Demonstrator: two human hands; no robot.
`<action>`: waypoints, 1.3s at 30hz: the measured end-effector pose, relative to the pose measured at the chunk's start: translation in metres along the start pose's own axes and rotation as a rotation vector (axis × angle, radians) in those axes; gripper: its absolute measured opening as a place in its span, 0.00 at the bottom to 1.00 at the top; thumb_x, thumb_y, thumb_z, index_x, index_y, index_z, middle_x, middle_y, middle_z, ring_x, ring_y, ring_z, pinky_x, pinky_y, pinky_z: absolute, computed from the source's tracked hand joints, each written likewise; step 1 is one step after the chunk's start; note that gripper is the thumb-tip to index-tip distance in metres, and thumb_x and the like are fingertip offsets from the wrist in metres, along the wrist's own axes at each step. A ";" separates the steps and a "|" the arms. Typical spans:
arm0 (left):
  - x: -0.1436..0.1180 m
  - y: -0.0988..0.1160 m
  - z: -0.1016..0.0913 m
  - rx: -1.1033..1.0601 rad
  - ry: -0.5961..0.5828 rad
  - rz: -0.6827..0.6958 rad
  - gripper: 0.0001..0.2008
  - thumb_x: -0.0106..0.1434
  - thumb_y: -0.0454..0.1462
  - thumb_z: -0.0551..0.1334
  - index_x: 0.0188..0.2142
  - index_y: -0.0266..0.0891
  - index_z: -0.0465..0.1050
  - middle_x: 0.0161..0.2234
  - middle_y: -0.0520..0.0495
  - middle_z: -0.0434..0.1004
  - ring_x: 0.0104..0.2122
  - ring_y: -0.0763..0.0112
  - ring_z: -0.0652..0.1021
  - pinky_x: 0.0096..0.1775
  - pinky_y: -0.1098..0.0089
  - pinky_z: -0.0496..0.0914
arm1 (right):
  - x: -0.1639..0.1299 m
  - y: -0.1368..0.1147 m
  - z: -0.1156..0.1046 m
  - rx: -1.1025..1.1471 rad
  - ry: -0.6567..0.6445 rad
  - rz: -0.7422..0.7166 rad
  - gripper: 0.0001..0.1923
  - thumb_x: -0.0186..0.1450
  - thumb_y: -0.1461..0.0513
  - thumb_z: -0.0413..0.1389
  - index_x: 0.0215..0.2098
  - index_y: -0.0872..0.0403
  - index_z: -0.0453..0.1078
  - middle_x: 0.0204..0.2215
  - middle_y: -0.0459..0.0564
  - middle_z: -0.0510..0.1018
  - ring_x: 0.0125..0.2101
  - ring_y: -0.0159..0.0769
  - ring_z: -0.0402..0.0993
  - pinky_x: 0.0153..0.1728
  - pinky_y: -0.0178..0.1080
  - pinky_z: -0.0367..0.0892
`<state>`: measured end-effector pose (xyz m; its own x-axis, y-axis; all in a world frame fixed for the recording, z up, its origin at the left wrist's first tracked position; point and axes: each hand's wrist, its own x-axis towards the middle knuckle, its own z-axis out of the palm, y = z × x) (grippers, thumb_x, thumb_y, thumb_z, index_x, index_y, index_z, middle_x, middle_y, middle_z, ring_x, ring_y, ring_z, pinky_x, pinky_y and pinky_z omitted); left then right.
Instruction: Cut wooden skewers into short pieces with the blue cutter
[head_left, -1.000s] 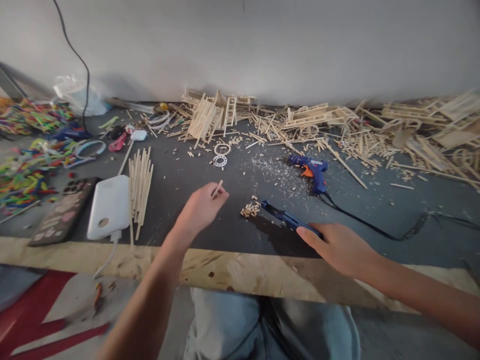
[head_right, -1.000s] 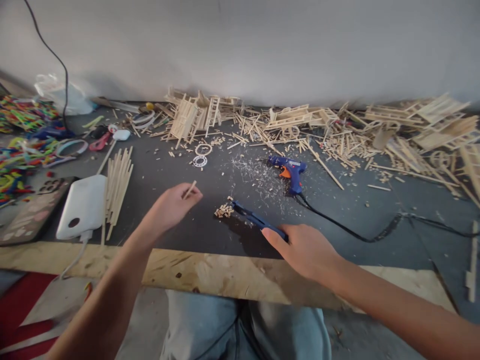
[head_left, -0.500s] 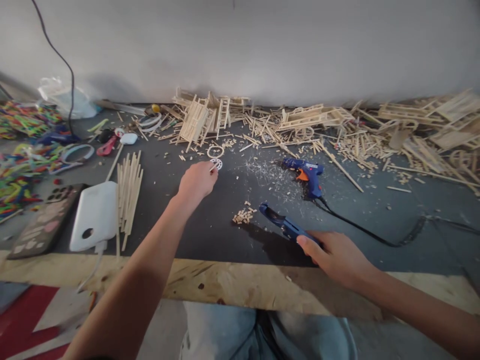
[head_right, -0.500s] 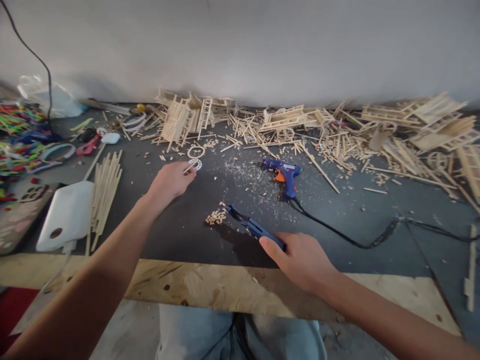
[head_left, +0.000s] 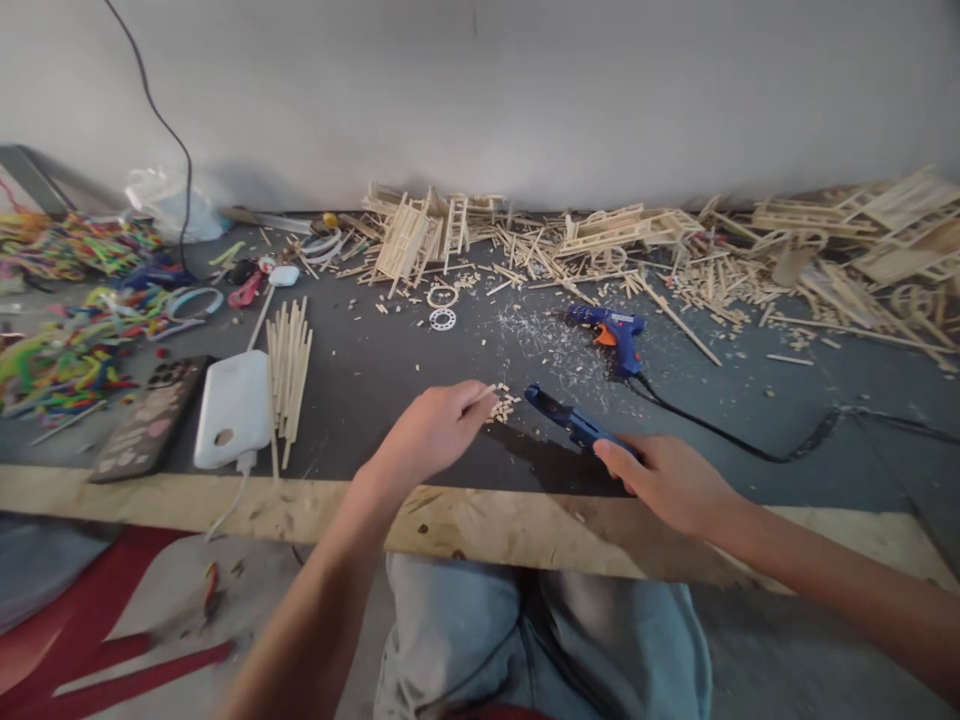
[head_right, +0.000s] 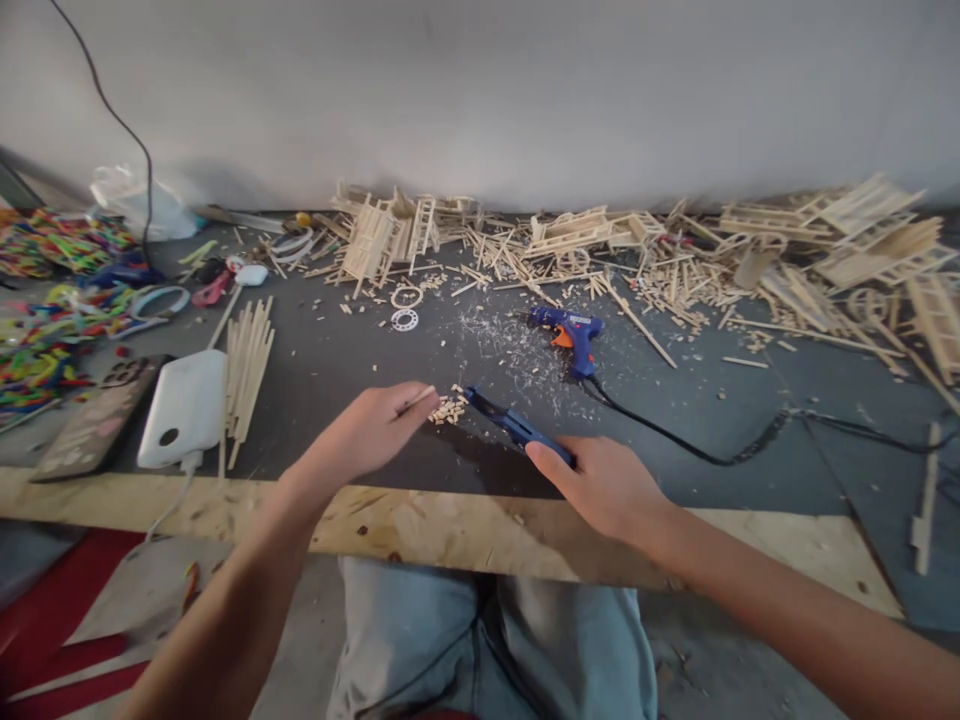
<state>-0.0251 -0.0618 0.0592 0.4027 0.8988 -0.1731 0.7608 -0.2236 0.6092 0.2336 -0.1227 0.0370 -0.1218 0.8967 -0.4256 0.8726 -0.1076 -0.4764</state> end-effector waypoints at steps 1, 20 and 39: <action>-0.008 0.005 0.002 -0.019 -0.004 -0.007 0.16 0.67 0.44 0.48 0.25 0.41 0.58 0.21 0.53 0.62 0.23 0.72 0.64 0.27 0.70 0.53 | -0.001 0.000 0.000 0.014 0.003 -0.001 0.31 0.66 0.41 0.37 0.21 0.52 0.65 0.20 0.49 0.74 0.23 0.38 0.70 0.25 0.37 0.55; -0.063 0.044 0.070 -0.807 0.145 -0.114 0.09 0.67 0.38 0.47 0.32 0.40 0.60 0.24 0.55 0.60 0.22 0.76 0.60 0.28 0.73 0.58 | -0.038 -0.030 0.005 -0.010 0.108 -0.201 0.23 0.66 0.46 0.46 0.45 0.53 0.69 0.40 0.54 0.77 0.40 0.44 0.74 0.38 0.42 0.66; -0.057 0.055 0.105 -0.741 0.286 -0.333 0.11 0.69 0.37 0.44 0.34 0.40 0.62 0.27 0.51 0.68 0.27 0.71 0.69 0.31 0.70 0.59 | -0.022 -0.034 0.007 -0.319 0.068 -0.155 0.27 0.67 0.44 0.41 0.31 0.54 0.69 0.29 0.55 0.78 0.32 0.47 0.76 0.29 0.43 0.63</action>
<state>0.0471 -0.1646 0.0216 -0.0022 0.9565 -0.2918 0.2484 0.2832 0.9263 0.2036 -0.1415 0.0569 -0.2416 0.9195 -0.3100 0.9513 0.1614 -0.2628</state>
